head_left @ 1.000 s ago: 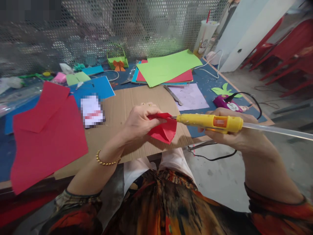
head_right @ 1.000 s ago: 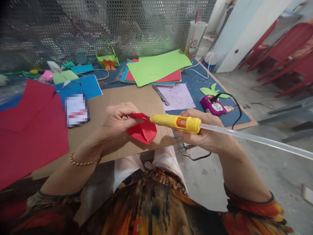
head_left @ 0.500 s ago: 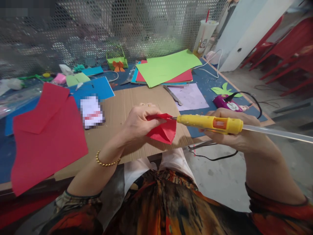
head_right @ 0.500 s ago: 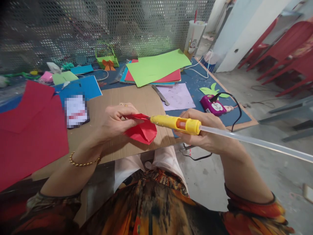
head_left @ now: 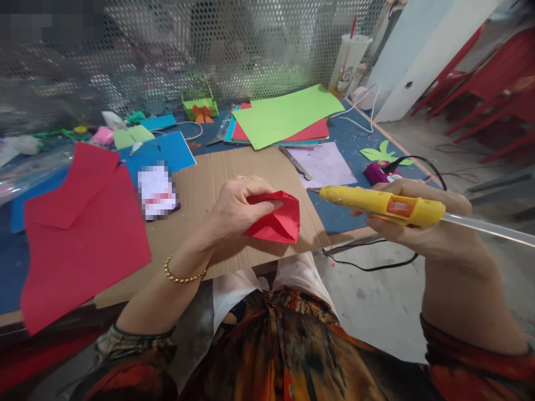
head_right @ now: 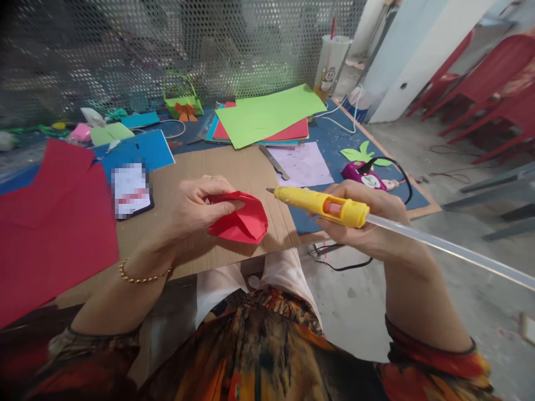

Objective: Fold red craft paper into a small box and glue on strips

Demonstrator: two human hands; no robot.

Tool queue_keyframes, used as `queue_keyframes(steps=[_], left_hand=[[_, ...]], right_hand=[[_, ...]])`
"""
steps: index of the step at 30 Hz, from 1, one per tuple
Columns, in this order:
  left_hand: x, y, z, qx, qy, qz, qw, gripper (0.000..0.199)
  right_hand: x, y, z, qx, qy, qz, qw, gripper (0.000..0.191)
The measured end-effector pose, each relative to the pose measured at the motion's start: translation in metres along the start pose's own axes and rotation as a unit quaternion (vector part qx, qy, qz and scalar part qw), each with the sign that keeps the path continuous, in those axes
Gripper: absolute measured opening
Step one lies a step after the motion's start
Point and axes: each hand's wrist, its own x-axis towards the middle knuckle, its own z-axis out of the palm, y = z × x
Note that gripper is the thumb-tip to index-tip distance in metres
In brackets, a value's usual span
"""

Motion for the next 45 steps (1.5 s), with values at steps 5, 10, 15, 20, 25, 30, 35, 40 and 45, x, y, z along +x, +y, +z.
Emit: queue_keyframes(steps=[5, 10, 15, 20, 25, 30, 35, 40, 45], left_hand=[[-0.002, 0.000, 0.001, -0.018, 0.017, -0.030, 0.999, 0.015], [-0.002, 0.001, -0.001, -0.060, 0.016, -0.095, 0.994, 0.011], [-0.001, 0.003, -0.001, -0.067, 0.029, -0.114, 0.991, 0.010], [-0.005, 0.005, 0.004, -0.106, 0.036, -0.145, 0.983, 0.012], [-0.008, 0.011, 0.006, -0.136, 0.029, -0.149, 0.979, 0.009], [-0.007, 0.015, 0.006, -0.177, 0.018, -0.181, 0.967, 0.014], [-0.008, 0.013, 0.006, -0.206, 0.004, -0.186, 0.961, 0.011], [-0.009, 0.013, 0.007, -0.196, -0.006, -0.190, 0.962, 0.014], [-0.009, 0.015, 0.007, -0.199, -0.006, -0.205, 0.958, 0.014]], right_hand=[[0.014, 0.029, 0.007, -0.083, 0.065, 0.004, 0.994, 0.022], [0.045, 0.082, 0.037, -0.264, -0.026, 0.051, 0.963, 0.028], [0.062, 0.108, 0.045, -0.327, -0.099, 0.062, 0.938, 0.029], [0.054, 0.057, 0.025, -0.251, -0.044, -0.010, 0.967, 0.032], [0.047, -0.025, 0.054, 0.033, -0.063, -0.079, 0.994, 0.018], [0.053, -0.036, 0.082, 0.119, -0.042, -0.045, 0.991, 0.016], [0.054, -0.034, 0.089, 0.139, -0.027, -0.035, 0.989, 0.015], [0.053, -0.035, 0.090, 0.143, -0.033, -0.008, 0.989, 0.019], [0.053, -0.030, 0.090, 0.157, -0.043, 0.004, 0.987, 0.020]])
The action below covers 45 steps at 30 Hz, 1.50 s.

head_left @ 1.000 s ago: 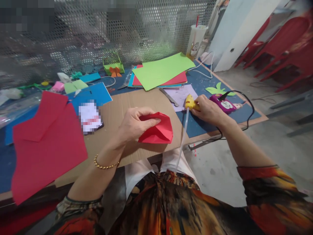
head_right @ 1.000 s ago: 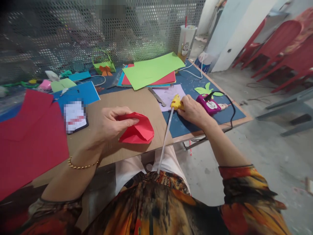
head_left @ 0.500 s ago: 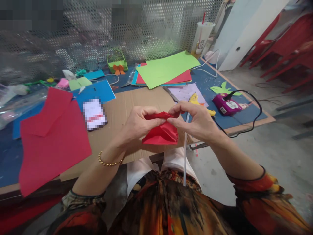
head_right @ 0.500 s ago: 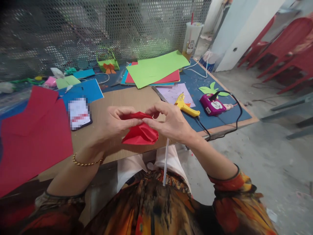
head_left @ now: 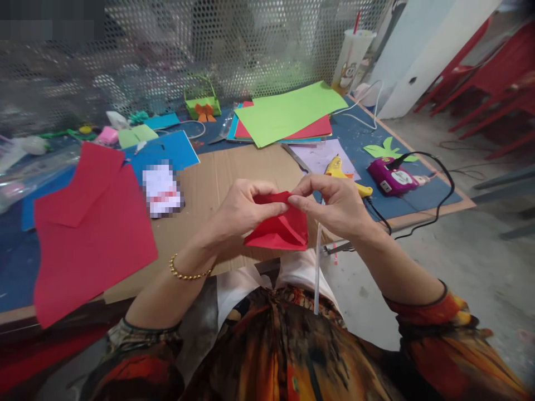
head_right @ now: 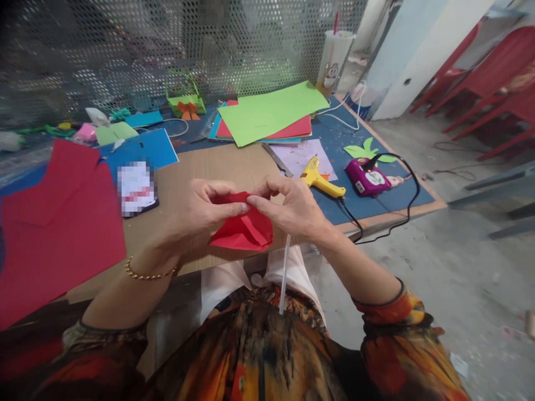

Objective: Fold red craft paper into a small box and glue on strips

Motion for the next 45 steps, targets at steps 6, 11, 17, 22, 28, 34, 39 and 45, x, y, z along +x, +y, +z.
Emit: queue_keyframes(steps=[6, 11, 17, 22, 28, 34, 39, 45], left_hand=[[-0.001, 0.007, -0.001, -0.025, -0.014, -0.038, 0.999, 0.016], [-0.003, 0.011, 0.000, -0.039, 0.019, -0.063, 0.997, 0.018], [0.001, 0.012, -0.003, 0.014, -0.012, -0.065, 0.998, 0.018], [0.001, 0.010, -0.004, 0.014, -0.033, -0.072, 0.997, 0.021], [-0.001, 0.009, -0.005, 0.010, -0.026, -0.086, 0.996, 0.022], [0.000, 0.008, -0.002, 0.074, -0.032, -0.051, 0.995, 0.027], [0.004, 0.007, -0.009, -0.042, -0.026, -0.039, 0.998, 0.047], [0.014, 0.008, -0.013, -0.163, -0.005, -0.042, 0.986, 0.079]], right_hand=[[0.002, 0.002, -0.006, 0.028, -0.017, 0.026, 0.999, 0.036], [-0.002, -0.004, -0.015, 0.014, 0.009, 0.025, 1.000, 0.060], [0.001, -0.004, -0.007, -0.035, -0.041, -0.033, 0.998, 0.035], [0.002, 0.002, -0.003, -0.020, -0.036, -0.016, 0.999, 0.036], [-0.002, 0.003, -0.002, -0.001, -0.052, 0.027, 0.998, 0.048], [-0.001, 0.001, 0.004, -0.005, -0.042, 0.030, 0.999, 0.036], [-0.001, 0.005, 0.004, 0.067, 0.013, 0.061, 0.996, 0.050], [-0.002, 0.006, 0.005, 0.163, 0.149, 0.092, 0.971, 0.054]])
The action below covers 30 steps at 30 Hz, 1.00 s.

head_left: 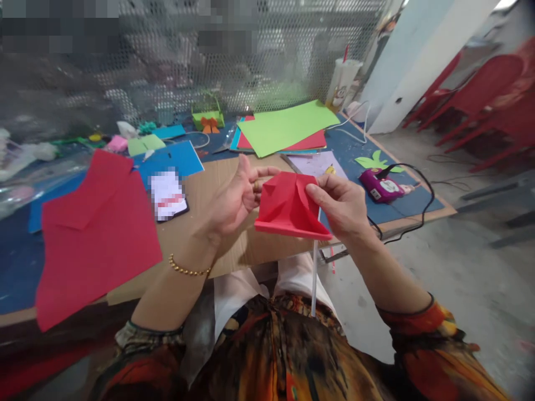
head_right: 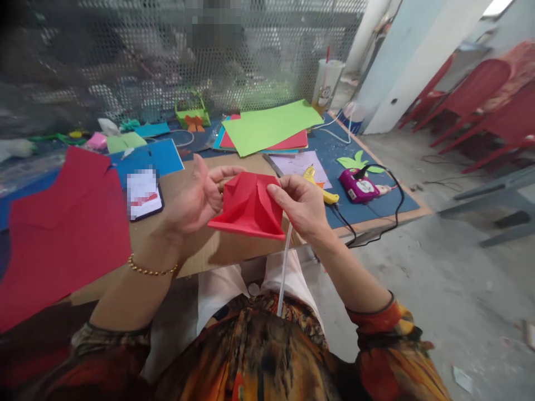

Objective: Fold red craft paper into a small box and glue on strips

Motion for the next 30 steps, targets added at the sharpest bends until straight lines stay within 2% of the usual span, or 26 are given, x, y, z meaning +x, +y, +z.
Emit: queue_keyframes(steps=[3, 6, 8, 12, 18, 24, 27, 30], left_hand=[[0.002, -0.005, 0.002, -0.009, -0.044, -0.001, 0.999, 0.080], [0.002, -0.008, 0.003, -0.012, -0.061, 0.005, 0.998, 0.064], [0.002, -0.007, 0.004, -0.014, -0.069, -0.015, 0.997, 0.052], [-0.004, 0.000, 0.010, -0.009, -0.082, -0.072, 0.994, 0.047], [-0.016, 0.012, 0.016, 0.066, -0.058, -0.061, 0.994, 0.035], [-0.011, 0.028, 0.015, 0.181, -0.096, -0.089, 0.975, 0.012], [-0.008, 0.027, 0.014, 0.226, -0.105, -0.104, 0.963, 0.009], [-0.008, 0.023, 0.011, 0.240, -0.115, -0.108, 0.958, 0.009]], right_hand=[[-0.001, 0.001, 0.003, 0.039, 0.061, -0.009, 0.997, 0.050], [-0.006, 0.006, 0.005, 0.041, 0.098, -0.025, 0.994, 0.040], [-0.012, 0.010, 0.005, 0.014, 0.118, -0.039, 0.992, 0.033], [-0.031, 0.020, 0.005, -0.037, 0.133, -0.064, 0.988, 0.026], [-0.054, 0.020, 0.008, 0.009, 0.118, -0.030, 0.992, 0.032], [-0.063, 0.021, 0.006, 0.022, 0.054, 0.025, 0.998, 0.041], [-0.065, 0.022, 0.003, 0.010, 0.035, 0.036, 0.999, 0.040], [-0.066, 0.020, 0.001, 0.016, -0.010, 0.051, 0.999, 0.036]])
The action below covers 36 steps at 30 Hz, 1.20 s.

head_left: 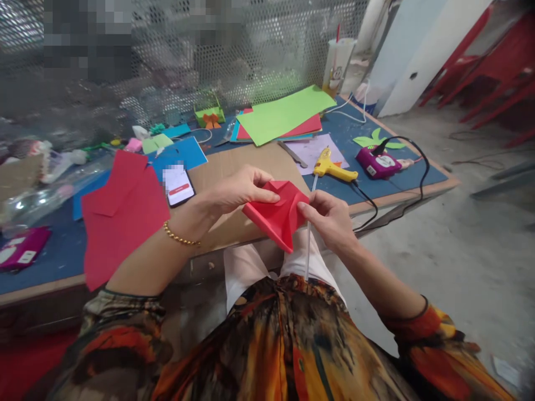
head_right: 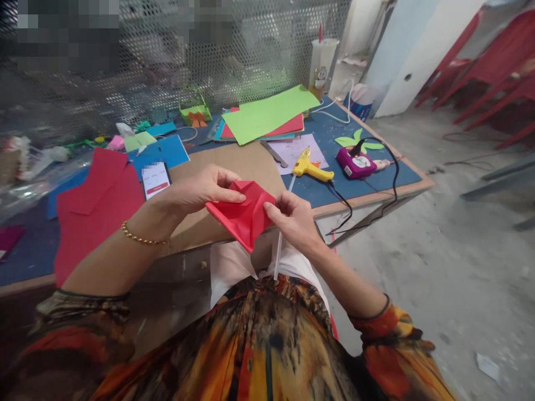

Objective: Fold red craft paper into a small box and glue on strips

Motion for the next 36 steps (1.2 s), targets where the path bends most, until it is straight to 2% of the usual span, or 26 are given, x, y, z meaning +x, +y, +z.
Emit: queue_keyframes(steps=[3, 8, 10, 13, 23, 28, 36], left_hand=[[-0.002, -0.003, -0.001, 0.010, -0.025, -0.011, 1.000, 0.010], [-0.005, -0.002, -0.001, 0.022, -0.049, -0.043, 0.998, 0.006], [-0.007, -0.001, -0.001, 0.016, -0.049, -0.052, 0.997, 0.005], [-0.009, -0.001, -0.001, 0.007, -0.044, -0.055, 0.998, 0.008], [-0.010, -0.005, -0.006, -0.010, -0.047, -0.074, 0.996, 0.027], [-0.012, -0.003, -0.007, -0.002, -0.050, -0.067, 0.996, 0.025], [-0.014, 0.000, -0.008, -0.007, -0.028, -0.093, 0.995, 0.020]], right_hand=[[0.002, -0.005, -0.001, 0.009, -0.043, 0.006, 0.999, 0.033], [0.012, -0.017, -0.006, -0.005, -0.066, -0.026, 0.997, 0.029], [0.015, -0.021, -0.009, -0.007, -0.102, -0.027, 0.994, 0.029], [0.017, -0.023, -0.009, -0.013, -0.172, -0.011, 0.985, 0.029], [0.022, -0.026, -0.008, 0.077, -0.256, 0.075, 0.961, 0.022], [0.024, -0.027, -0.006, 0.074, -0.266, 0.092, 0.957, 0.021], [0.021, -0.024, -0.003, 0.043, -0.211, 0.046, 0.975, 0.021]])
